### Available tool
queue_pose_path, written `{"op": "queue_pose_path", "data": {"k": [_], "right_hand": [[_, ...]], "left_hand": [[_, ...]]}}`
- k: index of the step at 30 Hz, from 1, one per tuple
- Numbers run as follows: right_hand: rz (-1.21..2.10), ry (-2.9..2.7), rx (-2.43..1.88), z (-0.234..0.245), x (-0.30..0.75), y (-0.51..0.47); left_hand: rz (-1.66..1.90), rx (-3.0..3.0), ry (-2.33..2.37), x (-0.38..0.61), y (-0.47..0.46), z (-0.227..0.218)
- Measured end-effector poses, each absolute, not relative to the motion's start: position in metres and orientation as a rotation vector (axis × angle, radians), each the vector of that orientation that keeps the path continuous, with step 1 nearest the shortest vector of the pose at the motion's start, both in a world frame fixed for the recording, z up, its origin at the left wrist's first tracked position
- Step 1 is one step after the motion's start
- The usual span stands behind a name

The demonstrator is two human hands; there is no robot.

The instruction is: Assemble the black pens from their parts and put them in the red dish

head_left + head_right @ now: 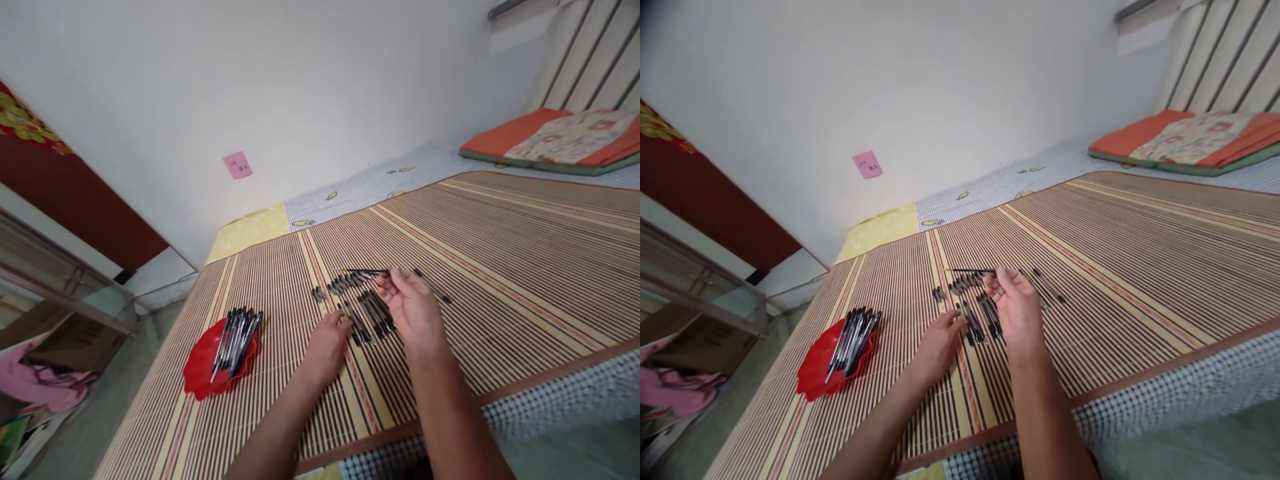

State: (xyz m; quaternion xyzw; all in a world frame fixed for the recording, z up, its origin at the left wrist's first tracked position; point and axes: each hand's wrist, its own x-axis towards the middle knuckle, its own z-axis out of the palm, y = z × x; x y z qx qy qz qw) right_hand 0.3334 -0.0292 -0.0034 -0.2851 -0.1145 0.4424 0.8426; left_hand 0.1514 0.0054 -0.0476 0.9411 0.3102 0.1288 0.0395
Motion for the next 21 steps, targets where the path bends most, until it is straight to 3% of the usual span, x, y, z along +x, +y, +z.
{"op": "queue_pose_path", "data": {"k": [11,15,21], "right_hand": [[0.905,-0.235,-0.585,-0.003,0.338,-0.030],[0.899,-0.251,-0.591,-0.005,0.337,-0.028],[0.881,-0.306,-0.656,-0.005,0.331,-0.027]], "left_hand": [[0.055,3.157,0.860,0.153,0.016,-0.041],[0.278,2.962,0.905,0.141,0.020,-0.037],[0.907,2.106,1.189,0.106,0.006,-0.023]]}}
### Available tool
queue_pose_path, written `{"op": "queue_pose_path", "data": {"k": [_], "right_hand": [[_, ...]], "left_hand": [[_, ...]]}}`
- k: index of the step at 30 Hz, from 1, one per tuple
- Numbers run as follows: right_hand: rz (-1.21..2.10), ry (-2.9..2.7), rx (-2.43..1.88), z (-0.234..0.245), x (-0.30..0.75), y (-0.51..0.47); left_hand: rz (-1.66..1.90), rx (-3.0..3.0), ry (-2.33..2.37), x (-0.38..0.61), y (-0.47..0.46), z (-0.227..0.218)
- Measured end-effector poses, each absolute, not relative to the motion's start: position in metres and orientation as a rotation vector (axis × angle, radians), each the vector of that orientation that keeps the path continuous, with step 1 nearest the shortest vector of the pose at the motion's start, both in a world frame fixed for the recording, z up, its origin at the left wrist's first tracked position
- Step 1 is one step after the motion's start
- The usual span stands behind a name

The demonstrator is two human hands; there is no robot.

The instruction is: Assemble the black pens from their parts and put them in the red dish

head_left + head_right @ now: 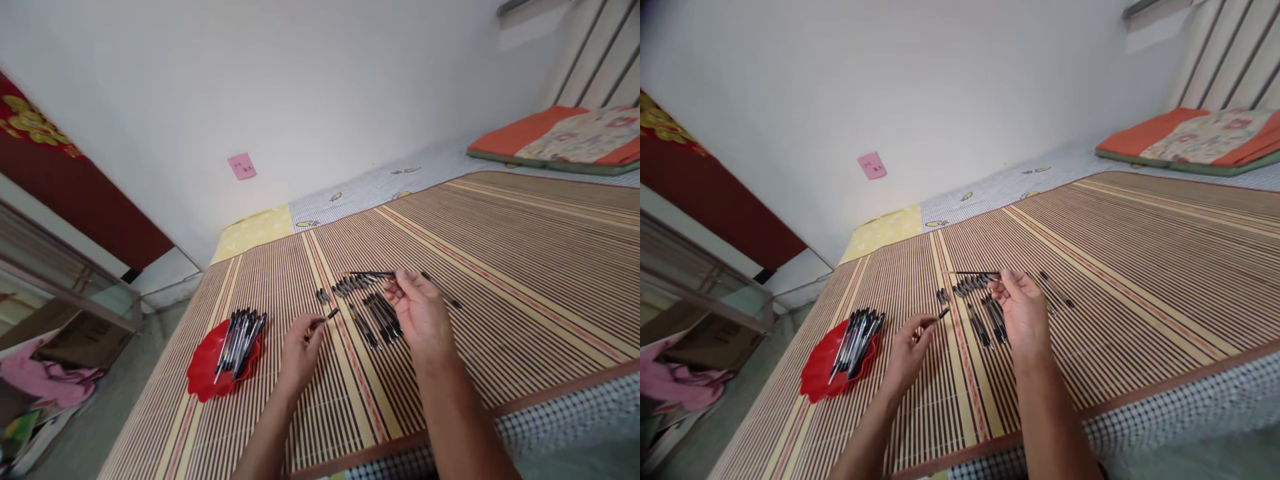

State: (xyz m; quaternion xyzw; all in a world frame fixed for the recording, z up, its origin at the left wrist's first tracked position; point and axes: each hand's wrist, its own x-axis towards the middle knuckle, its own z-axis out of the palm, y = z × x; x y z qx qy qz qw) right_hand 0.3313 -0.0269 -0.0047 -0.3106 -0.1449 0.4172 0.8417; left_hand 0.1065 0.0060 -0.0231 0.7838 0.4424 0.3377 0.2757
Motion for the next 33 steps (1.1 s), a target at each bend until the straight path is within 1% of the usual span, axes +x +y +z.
{"op": "queue_pose_path", "data": {"k": [5,8,15,21,27,33], "right_hand": [[0.822,-0.423,-0.800,-0.003,0.323,-0.026],[0.775,-0.527,-0.899,-0.003,0.318,-0.025],[0.769,-0.732,-0.996,0.000,0.304,-0.027],[0.694,-0.687,-0.982,0.007,0.302,-0.031],[0.717,-0.755,-0.987,0.008,0.302,-0.030],[0.664,-0.836,-1.029,0.013,0.305,-0.035]], "left_hand": [[1.197,1.735,1.148,0.084,-0.003,-0.021],[1.268,1.646,1.130,0.078,-0.004,-0.022],[1.257,1.693,1.119,0.076,-0.008,-0.021],[1.274,1.641,1.097,0.072,-0.009,-0.021],[1.303,1.640,1.057,0.070,-0.009,-0.021],[1.325,1.780,1.050,0.068,-0.010,-0.016]]}}
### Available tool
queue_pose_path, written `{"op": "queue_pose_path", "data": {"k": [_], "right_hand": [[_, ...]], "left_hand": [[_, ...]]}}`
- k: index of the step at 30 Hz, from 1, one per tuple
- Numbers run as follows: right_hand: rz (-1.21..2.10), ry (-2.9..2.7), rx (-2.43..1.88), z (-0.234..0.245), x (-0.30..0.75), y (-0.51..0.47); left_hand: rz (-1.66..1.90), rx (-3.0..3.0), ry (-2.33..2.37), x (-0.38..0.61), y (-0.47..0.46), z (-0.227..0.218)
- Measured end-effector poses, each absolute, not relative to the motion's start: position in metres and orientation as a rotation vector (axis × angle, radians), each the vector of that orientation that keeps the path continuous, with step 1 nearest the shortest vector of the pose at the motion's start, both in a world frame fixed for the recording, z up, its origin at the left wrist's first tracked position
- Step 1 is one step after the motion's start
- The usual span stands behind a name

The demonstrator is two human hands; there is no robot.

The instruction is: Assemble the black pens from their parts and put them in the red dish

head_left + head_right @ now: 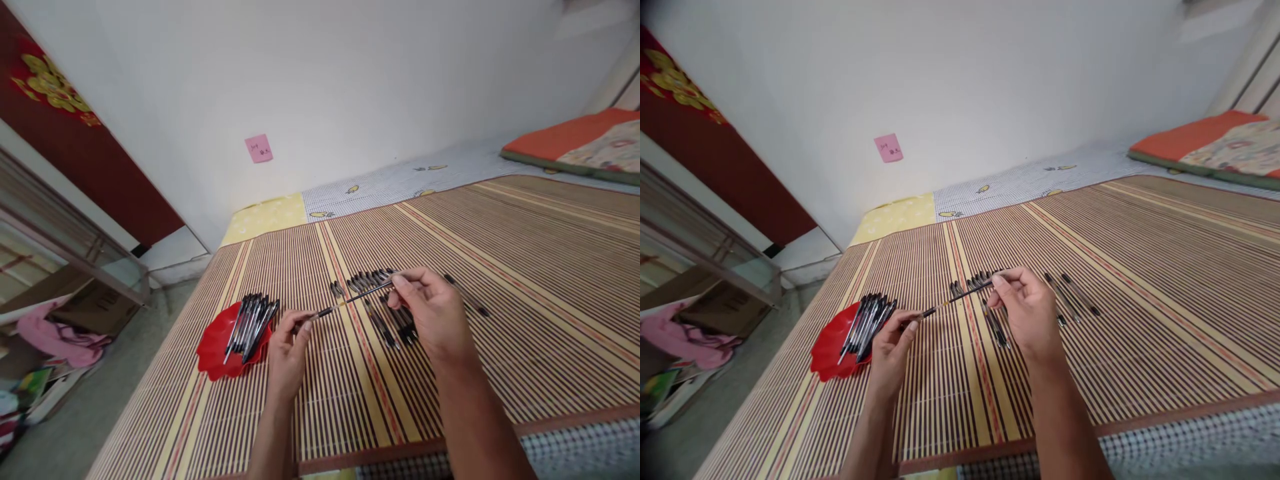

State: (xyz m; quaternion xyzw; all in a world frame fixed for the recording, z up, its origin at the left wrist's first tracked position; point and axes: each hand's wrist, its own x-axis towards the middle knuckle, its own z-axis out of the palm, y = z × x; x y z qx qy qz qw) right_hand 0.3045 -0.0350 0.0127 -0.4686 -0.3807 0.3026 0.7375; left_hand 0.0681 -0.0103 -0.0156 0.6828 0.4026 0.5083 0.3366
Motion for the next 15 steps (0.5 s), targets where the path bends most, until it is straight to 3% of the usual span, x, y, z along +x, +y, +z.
{"op": "queue_pose_path", "data": {"k": [9,15], "right_hand": [[0.679,-1.143,-1.018,0.024,0.294,-0.044],[0.868,-1.120,-0.962,0.021,0.271,-0.033]], "left_hand": [[1.309,1.961,1.108,0.071,-0.024,0.009],[1.475,1.524,1.231,0.084,-0.035,0.011]]}}
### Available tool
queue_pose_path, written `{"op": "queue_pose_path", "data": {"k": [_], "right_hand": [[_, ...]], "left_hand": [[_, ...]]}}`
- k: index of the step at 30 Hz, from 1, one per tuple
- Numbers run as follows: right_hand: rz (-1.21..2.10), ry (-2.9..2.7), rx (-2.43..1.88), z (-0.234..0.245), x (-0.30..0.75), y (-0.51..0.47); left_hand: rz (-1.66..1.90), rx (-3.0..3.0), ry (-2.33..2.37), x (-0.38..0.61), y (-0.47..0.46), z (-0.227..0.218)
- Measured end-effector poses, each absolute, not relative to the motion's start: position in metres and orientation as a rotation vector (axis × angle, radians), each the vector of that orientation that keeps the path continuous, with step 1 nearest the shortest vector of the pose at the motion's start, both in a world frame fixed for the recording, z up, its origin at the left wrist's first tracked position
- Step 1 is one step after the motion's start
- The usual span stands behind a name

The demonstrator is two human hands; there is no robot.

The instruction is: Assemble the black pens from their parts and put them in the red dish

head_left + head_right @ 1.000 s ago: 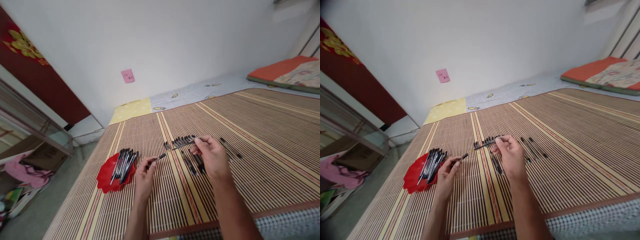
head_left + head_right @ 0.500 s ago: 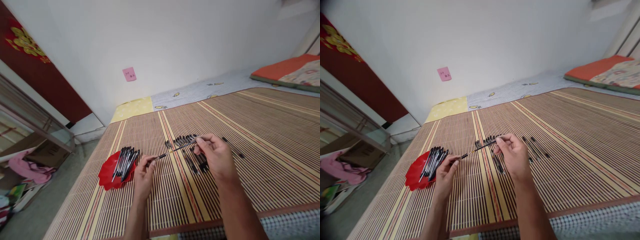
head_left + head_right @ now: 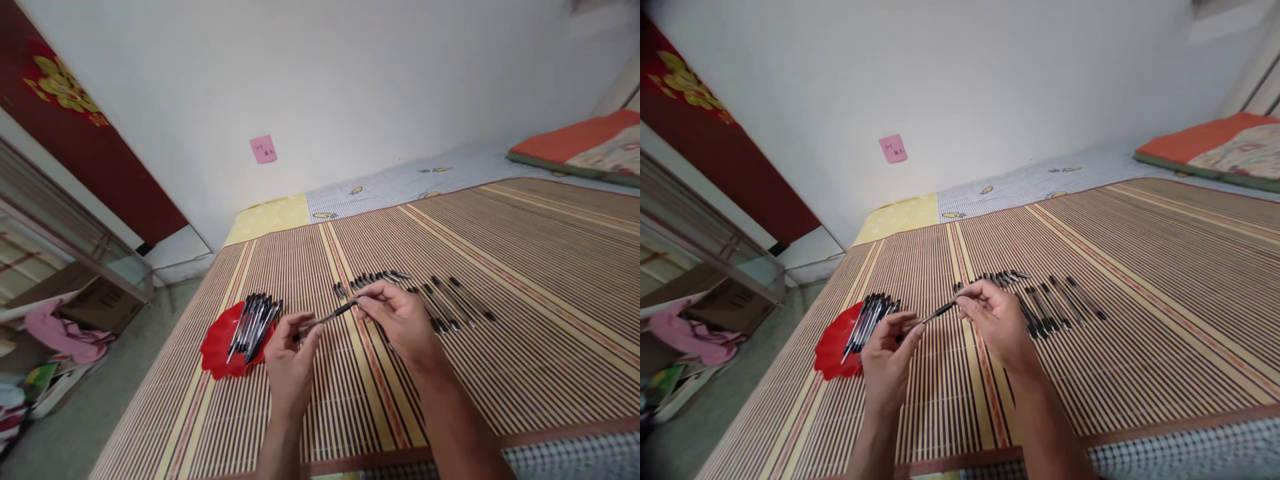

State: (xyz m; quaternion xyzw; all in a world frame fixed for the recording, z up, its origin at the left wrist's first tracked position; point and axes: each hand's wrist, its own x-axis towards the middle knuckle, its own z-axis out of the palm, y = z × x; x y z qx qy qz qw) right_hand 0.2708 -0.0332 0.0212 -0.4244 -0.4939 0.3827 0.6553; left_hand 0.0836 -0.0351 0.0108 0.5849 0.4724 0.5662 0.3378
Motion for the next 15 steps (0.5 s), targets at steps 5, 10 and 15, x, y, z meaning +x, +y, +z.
{"op": "queue_pose_path", "data": {"k": [5,10,15], "right_hand": [[1.015,-1.067,-0.902,0.0179,0.2629,-0.0299],[1.055,-1.138,-0.889,0.0125,0.2654,-0.0304],[0.944,-1.221,-0.952,0.0139,0.2645,-0.0319]], "left_hand": [[1.477,1.062,1.047,0.0857,-0.0319,0.0095],[1.463,0.561,0.856,0.0853,-0.0260,0.0091],[1.551,0.528,0.796,0.0940,-0.0305,0.0075]]}}
